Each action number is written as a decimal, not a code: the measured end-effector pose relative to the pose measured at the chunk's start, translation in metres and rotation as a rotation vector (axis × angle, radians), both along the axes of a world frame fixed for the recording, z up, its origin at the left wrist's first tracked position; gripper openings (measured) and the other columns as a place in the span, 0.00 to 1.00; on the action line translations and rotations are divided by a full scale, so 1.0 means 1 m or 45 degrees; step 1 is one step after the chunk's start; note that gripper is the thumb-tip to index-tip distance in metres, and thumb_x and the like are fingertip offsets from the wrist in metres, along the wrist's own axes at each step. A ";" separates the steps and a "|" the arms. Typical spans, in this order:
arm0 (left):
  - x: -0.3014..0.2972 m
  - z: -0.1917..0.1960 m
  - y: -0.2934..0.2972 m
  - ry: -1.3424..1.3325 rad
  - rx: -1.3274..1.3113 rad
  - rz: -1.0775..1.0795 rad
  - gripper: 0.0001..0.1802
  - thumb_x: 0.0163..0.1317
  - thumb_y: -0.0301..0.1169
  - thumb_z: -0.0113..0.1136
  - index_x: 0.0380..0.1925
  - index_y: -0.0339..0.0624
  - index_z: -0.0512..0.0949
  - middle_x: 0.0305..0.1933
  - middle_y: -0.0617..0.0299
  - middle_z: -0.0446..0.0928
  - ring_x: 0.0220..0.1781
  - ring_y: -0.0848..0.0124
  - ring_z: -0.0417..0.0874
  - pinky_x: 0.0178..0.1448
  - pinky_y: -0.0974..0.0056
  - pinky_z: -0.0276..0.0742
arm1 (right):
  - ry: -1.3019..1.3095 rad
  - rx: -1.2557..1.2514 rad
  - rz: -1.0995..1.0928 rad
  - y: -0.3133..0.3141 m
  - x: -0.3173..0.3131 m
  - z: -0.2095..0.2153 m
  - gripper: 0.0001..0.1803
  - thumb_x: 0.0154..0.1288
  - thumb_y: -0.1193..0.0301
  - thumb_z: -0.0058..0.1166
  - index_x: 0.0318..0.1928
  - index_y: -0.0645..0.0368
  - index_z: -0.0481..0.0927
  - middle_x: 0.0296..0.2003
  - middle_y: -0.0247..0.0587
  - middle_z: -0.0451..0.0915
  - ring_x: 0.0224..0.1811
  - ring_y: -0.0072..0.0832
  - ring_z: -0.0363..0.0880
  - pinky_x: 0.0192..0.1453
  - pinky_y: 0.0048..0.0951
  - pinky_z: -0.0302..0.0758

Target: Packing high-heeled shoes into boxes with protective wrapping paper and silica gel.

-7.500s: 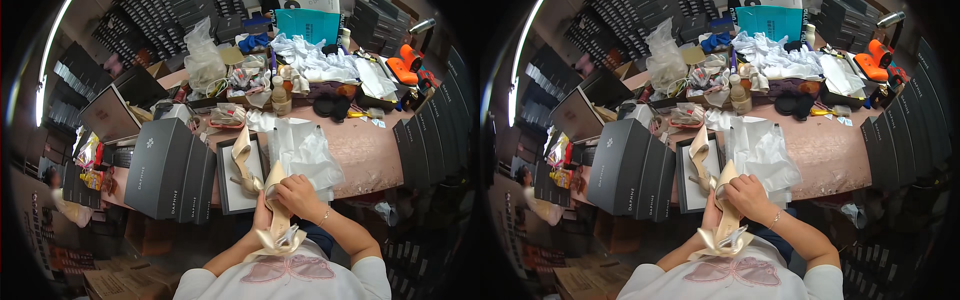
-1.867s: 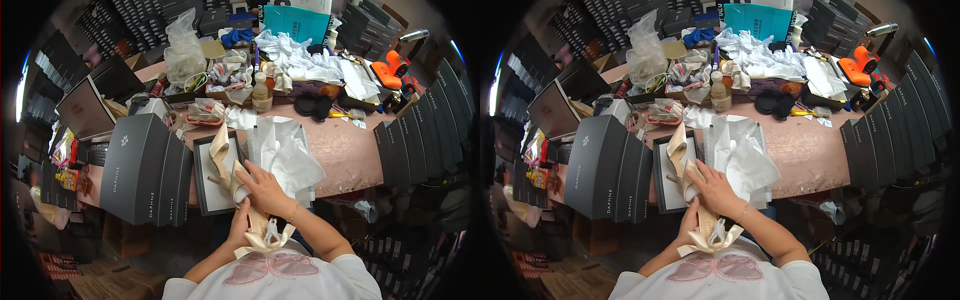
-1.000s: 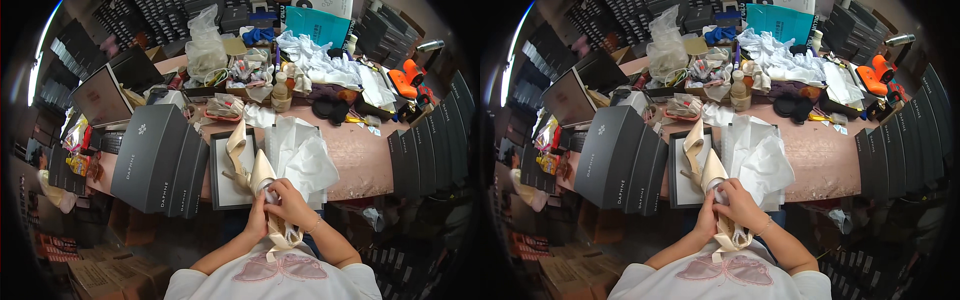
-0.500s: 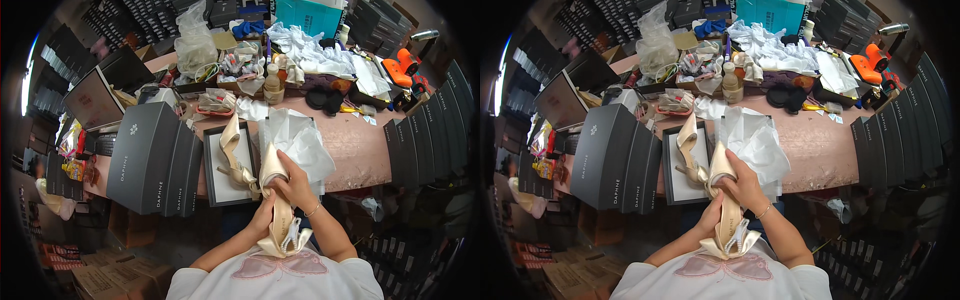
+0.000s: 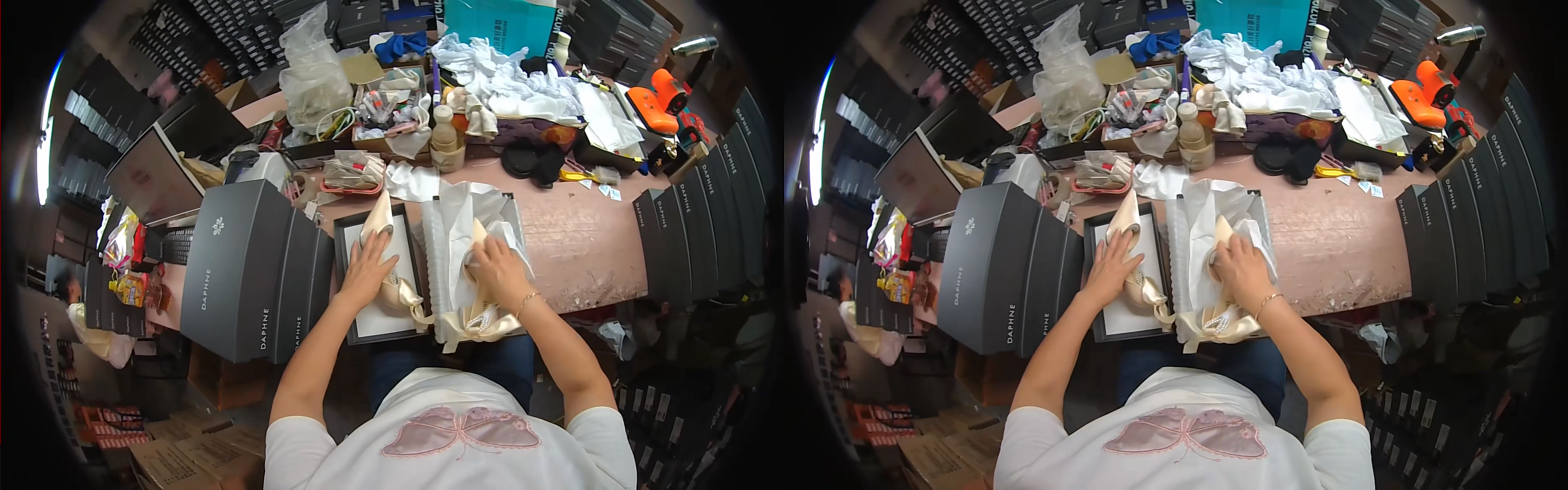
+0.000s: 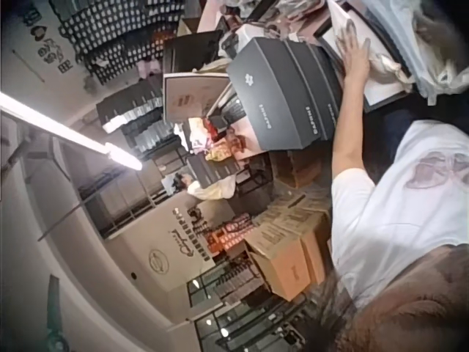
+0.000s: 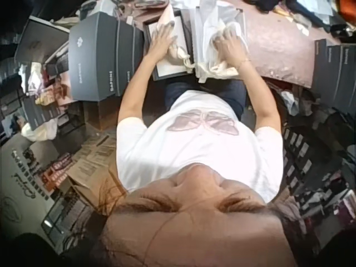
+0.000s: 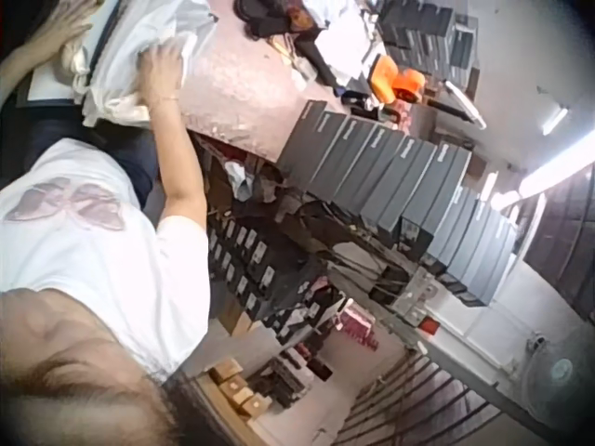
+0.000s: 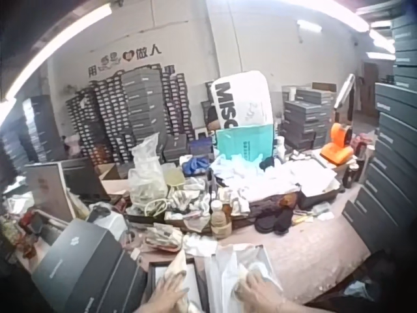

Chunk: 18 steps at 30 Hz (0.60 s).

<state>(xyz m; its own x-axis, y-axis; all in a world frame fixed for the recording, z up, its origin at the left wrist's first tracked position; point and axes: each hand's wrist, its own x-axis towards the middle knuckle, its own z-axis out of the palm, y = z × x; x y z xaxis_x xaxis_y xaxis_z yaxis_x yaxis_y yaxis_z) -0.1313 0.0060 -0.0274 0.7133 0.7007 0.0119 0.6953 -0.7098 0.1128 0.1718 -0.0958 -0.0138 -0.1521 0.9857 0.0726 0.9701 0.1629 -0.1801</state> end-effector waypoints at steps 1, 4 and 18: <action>0.000 -0.011 0.002 0.017 -0.027 -0.048 0.31 0.47 0.18 0.58 0.55 0.54 0.77 0.73 0.51 0.55 0.78 0.51 0.43 0.75 0.39 0.46 | -0.169 0.121 0.120 -0.008 0.002 0.009 0.25 0.60 0.69 0.51 0.60 0.54 0.70 0.57 0.50 0.69 0.62 0.46 0.66 0.64 0.46 0.66; -0.008 -0.016 0.008 -0.021 -0.123 -0.096 0.31 0.43 0.18 0.62 0.52 0.55 0.80 0.72 0.55 0.57 0.79 0.52 0.40 0.75 0.37 0.44 | -0.195 0.055 0.424 -0.028 0.013 0.011 0.18 0.61 0.68 0.49 0.53 0.50 0.76 0.57 0.41 0.70 0.67 0.41 0.60 0.71 0.51 0.54; 0.011 0.118 -0.064 -1.488 -1.382 0.197 0.10 0.67 0.31 0.56 0.43 0.36 0.80 0.43 0.61 0.81 0.49 0.69 0.82 0.55 0.63 0.78 | 1.328 -0.282 0.205 -0.024 0.018 0.131 0.17 0.59 0.83 0.56 0.51 0.65 0.75 0.43 0.42 0.82 0.45 0.26 0.81 0.52 0.30 0.78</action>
<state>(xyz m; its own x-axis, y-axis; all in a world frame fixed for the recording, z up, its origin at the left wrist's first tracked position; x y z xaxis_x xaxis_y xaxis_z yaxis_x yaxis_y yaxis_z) -0.1201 -0.0579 0.0902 0.5948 0.8021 -0.0539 -0.0760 0.1228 0.9895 0.1902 -0.1198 0.1171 -0.2477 0.9667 0.0641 0.2912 0.1374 -0.9467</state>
